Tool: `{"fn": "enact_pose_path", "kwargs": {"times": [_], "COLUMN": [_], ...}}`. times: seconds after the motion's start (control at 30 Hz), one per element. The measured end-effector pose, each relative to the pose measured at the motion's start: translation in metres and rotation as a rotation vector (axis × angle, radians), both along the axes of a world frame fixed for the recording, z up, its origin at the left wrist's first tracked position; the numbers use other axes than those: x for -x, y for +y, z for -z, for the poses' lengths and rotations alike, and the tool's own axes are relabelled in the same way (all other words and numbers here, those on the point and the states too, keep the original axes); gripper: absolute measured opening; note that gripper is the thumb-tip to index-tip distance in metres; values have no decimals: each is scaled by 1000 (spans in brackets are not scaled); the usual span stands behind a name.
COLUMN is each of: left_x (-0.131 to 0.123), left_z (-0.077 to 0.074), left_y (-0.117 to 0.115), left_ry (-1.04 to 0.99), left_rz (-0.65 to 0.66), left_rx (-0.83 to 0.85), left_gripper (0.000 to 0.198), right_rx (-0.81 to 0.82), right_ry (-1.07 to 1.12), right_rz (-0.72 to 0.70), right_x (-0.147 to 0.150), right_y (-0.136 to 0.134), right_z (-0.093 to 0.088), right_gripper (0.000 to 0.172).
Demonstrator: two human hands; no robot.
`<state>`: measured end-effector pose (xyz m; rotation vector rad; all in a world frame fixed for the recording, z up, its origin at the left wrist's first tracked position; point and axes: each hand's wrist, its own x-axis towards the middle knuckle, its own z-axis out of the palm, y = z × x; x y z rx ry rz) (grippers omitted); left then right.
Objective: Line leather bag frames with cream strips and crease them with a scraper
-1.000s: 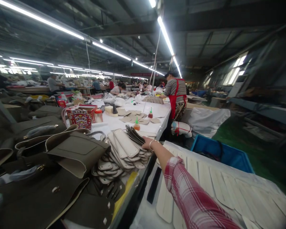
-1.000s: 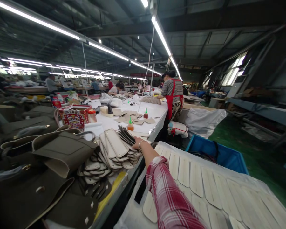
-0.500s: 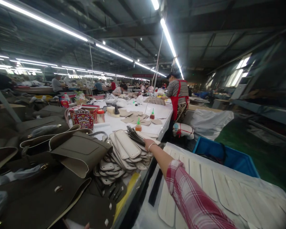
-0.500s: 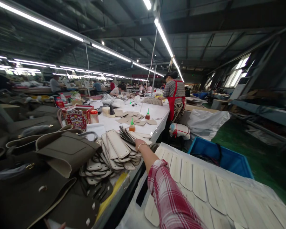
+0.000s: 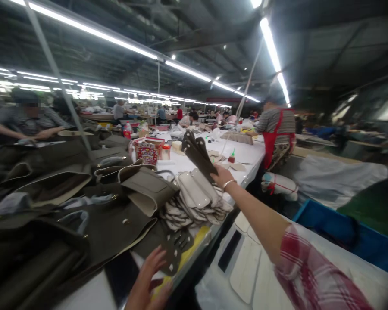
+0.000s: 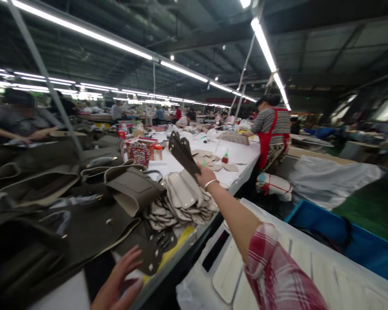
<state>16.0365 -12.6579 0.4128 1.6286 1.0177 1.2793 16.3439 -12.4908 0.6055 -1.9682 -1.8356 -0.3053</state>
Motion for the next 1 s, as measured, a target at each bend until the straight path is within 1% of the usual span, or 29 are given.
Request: {"fn": "enact_pose_path", "kwargs": {"times": [0.07, 0.1, 0.13, 0.2, 0.23, 0.3, 0.33, 0.4, 0.43, 0.5, 0.53, 0.57, 0.63, 0.67, 0.73, 0.8, 0.87, 0.93, 1.0], "left_x": [-15, -22, -27, -31, -27, -7, 7, 40, 56, 84, 97, 109, 129, 138, 152, 161, 166, 167, 166], "left_z": [-22, -34, -45, -66, -74, -86, -89, -91, -89, -79, -70, -59, -34, -22, 0, 14, 19, 18, 14], "left_y": [5, 10, 17, 29, 34, 38, 34, 15, 0, -36, -54, -71, -100, -111, -129, -141, -149, -152, -153], "left_ry": [-135, -205, -292, -500, -603, -792, -853, -937, -967, -1028, -1053, -1075, -1083, -1094, -1145, -1176, -1162, -1117, -1064], "left_rz": [88, 123, 118, 104, 100, 76, 49, -10, -43, -103, -126, -145, -155, -163, -204, -229, -227, -228, -250], "left_rx": [143, 219, 270, 284, 272, 205, 156, 39, -14, -75, -64, -24, 123, 204, 344, 446, 519, 572, 613], "left_gripper": [55, 65, 77, 93, 98, 101, 102, 98, 92, 76, 69, 66, 66, 66, 61, 59, 59, 57, 54], "right_rx": [-98, -167, -227, -321, -344, -402, -391, -328, -297, -98, 5, 109, 284, 352, 470, 591, 789, 1032, 1237], "right_ry": [-21, -37, -51, -73, -82, -97, -120, -171, -186, -196, -202, -207, -186, -157, -52, 108, 364, 732, 1092], "right_rz": [-92, -160, -227, -353, -404, -511, -580, -712, -773, -831, -844, -850, -867, -888, -933, -951, -898, -759, -569], "right_x": [21, 33, 47, 78, 96, 135, 155, 198, 219, 261, 279, 296, 320, 327, 333, 331, 326, 320, 313], "right_y": [-10, -14, -19, -33, -42, -69, -86, -127, -150, -194, -214, -230, -255, -264, -277, -285, -287, -284, -279], "right_z": [-10, -13, -14, -12, -9, -4, 0, 9, 16, 34, 45, 56, 77, 85, 96, 100, 103, 109, 120], "right_gripper": [52, 51, 49, 46, 45, 44, 45, 47, 48, 53, 55, 59, 66, 66, 60, 47, 37, 34, 37]}}
